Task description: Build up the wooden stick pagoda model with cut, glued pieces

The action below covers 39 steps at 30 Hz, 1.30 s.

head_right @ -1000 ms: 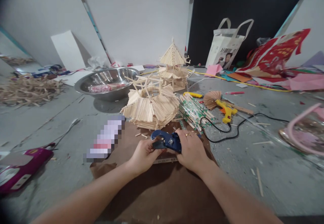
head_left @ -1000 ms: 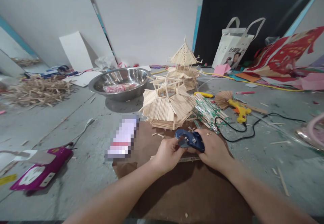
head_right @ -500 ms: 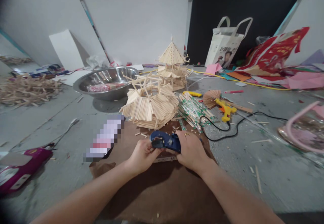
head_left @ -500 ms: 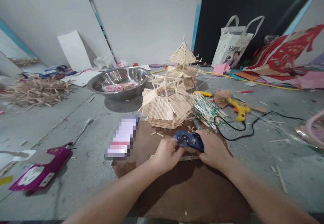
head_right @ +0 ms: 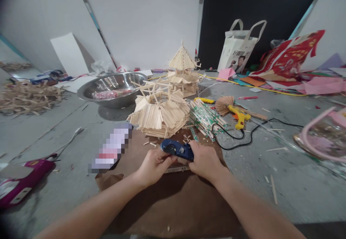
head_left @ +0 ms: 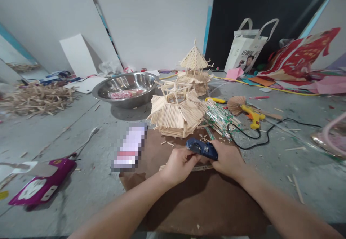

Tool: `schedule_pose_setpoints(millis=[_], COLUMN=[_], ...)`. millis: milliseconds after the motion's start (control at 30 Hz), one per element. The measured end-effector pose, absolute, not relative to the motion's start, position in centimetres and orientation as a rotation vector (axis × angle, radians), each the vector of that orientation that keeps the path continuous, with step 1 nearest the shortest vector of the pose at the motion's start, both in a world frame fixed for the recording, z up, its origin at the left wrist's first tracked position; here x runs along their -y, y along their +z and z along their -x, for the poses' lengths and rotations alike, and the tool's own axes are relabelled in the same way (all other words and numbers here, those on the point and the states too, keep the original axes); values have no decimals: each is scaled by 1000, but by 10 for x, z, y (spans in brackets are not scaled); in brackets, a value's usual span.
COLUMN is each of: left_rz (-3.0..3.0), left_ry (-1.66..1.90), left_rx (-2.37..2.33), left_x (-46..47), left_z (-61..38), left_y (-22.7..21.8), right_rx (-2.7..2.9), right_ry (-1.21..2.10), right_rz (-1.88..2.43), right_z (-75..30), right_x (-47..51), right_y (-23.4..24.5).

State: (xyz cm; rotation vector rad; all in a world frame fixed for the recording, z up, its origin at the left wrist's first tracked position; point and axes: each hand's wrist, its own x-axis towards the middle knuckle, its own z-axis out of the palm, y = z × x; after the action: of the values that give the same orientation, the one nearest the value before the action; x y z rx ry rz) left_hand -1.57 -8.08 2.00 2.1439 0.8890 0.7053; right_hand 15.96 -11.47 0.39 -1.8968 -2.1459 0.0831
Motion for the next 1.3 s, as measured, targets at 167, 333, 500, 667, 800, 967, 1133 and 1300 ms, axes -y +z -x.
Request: schedule_pose_setpoints(millis=[167,333,500,667,800,967,1133,1300], left_rz=[-2034,-1967,-1906,-1869,-1856,-1927,-1991,-2051], left_ry=[710,683,692,710,753,776,788,796], left_rx=[-925,-973,-1044,-996,-938,-885,-897,-903], left_x=[78,77,77,76,77,77,77,78], left_z=[16,14,13,14,14,15,16,16], left_y=[22,24,22,19,16,14,17,20], right_rx=[2083,1887,2027,2107,2113,2140,2160,2144], right_ry=[243,131,136,146,97,57,106,189], right_rz=[1812,1738,1688,1631,1631,1640,1658,1729], right_z=[-164,-178,-174,-163,-161,-160,-160,-160], right_x=[113,105,104,108,110,112,112,114], right_y=[10,4,0,1,-1,-3,0,2])
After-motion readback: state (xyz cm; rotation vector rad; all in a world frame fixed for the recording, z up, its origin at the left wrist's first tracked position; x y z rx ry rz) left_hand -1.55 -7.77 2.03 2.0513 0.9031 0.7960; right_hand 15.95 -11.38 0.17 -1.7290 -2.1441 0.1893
